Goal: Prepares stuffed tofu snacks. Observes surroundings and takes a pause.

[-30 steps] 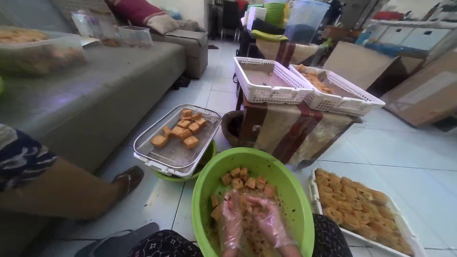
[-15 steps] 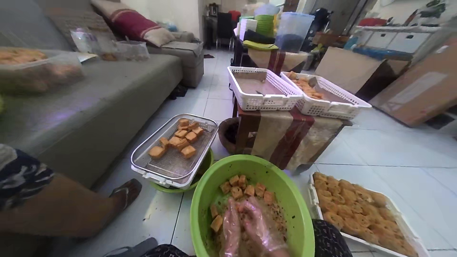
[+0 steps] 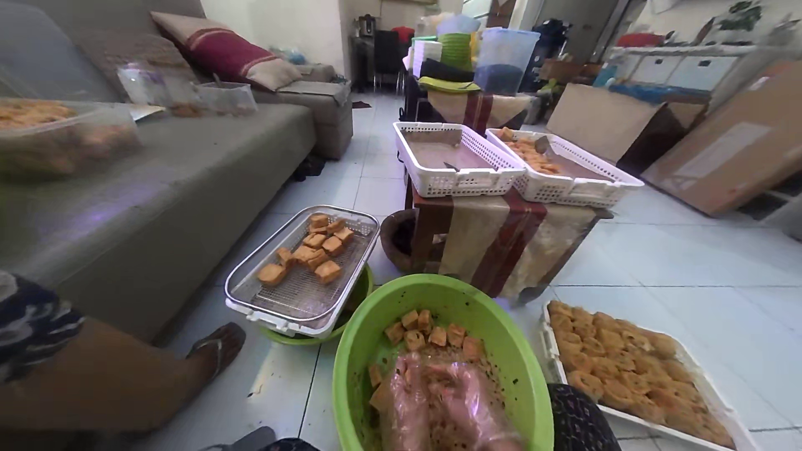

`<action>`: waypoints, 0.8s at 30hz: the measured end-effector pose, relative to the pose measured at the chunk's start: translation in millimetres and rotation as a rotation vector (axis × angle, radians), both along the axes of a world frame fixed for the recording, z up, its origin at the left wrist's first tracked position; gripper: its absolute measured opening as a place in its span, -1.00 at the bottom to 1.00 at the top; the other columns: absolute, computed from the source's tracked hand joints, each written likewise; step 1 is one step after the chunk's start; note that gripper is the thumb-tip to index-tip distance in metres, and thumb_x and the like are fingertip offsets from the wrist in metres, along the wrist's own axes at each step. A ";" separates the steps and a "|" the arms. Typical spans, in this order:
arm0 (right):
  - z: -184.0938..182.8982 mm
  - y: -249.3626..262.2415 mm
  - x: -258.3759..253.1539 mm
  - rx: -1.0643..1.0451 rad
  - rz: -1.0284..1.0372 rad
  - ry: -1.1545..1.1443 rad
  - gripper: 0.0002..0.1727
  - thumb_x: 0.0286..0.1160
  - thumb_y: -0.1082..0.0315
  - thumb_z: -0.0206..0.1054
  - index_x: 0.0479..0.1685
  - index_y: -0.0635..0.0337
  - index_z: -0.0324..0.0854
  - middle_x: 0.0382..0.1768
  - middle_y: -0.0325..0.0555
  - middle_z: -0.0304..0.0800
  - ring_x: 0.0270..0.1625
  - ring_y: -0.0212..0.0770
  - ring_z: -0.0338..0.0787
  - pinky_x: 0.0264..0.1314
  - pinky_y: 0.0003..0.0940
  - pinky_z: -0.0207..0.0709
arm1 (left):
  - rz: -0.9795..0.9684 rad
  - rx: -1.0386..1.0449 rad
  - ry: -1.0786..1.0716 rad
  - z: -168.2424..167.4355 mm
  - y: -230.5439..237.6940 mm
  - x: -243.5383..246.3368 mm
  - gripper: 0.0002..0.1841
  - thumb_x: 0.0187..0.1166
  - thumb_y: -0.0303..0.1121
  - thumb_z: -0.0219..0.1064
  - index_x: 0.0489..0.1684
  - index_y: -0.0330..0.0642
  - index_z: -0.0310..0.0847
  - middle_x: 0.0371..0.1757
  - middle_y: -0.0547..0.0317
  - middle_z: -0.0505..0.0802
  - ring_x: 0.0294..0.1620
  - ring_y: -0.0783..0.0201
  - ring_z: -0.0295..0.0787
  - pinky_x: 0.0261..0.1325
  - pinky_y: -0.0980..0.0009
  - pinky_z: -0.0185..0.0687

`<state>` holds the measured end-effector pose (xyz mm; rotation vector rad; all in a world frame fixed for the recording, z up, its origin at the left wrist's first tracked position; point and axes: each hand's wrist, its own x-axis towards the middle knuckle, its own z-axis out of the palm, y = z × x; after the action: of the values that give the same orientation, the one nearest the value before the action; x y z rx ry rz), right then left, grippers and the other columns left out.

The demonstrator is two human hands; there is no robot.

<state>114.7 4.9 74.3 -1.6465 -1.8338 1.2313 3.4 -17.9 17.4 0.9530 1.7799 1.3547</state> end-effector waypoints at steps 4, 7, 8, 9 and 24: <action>-6.5 -13.4 -3.1 0.129 0.014 0.132 -0.62 0.57 0.56 0.23 0.33 0.34 0.72 0.23 0.18 0.84 0.33 -0.06 0.80 0.55 -0.20 0.55 | 0.003 0.009 -0.103 -3.0 1.8 1.6 -0.56 0.84 -0.18 0.04 0.32 -0.35 0.64 0.13 -0.15 0.84 0.20 0.07 0.78 0.40 0.06 0.60; -19.7 -18.6 -6.3 0.262 0.042 -0.011 -0.73 0.49 0.50 0.33 0.06 0.27 0.88 0.02 0.13 0.93 0.18 0.02 0.88 0.43 -0.05 0.63 | -0.013 0.018 -0.166 -9.8 5.5 -1.6 -0.44 0.90 -0.12 -0.21 0.09 -0.28 0.76 -0.01 -0.01 0.89 -0.01 0.19 0.82 0.20 0.14 0.69; -18.7 -13.7 -6.9 0.246 0.054 -0.095 -0.75 0.47 0.43 0.37 0.01 0.21 0.90 0.03 0.11 0.92 0.21 0.05 0.84 0.46 0.00 0.58 | -0.026 0.015 -0.174 -11.9 6.1 -0.6 -0.42 0.91 -0.12 -0.21 0.00 -0.30 0.78 -0.10 0.02 0.90 -0.11 0.23 0.83 0.11 0.19 0.71; -16.9 -6.8 -7.2 0.218 0.071 -0.179 -0.76 0.45 0.35 0.41 0.00 0.16 0.90 0.08 0.09 0.90 0.28 0.06 0.80 0.51 0.01 0.53 | -0.031 -0.006 -0.163 -13.3 6.6 0.8 -0.43 0.90 -0.12 -0.16 -0.07 -0.33 0.79 -0.20 0.01 0.88 -0.18 0.23 0.82 0.06 0.19 0.72; -1.0 4.4 0.4 -0.027 0.262 -0.295 -0.28 0.44 0.45 0.40 0.71 0.13 0.40 0.47 0.18 0.67 0.52 0.14 0.66 0.64 0.11 0.41 | -0.085 -0.142 -0.093 -4.6 11.9 1.2 -0.48 0.81 -0.11 0.11 0.45 -0.44 0.52 0.31 -0.30 0.75 0.38 -0.07 0.68 0.51 -0.03 0.48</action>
<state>115.1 9.3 73.4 -1.7200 -2.2818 1.1667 4.6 -6.0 12.8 0.8651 1.7207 1.1839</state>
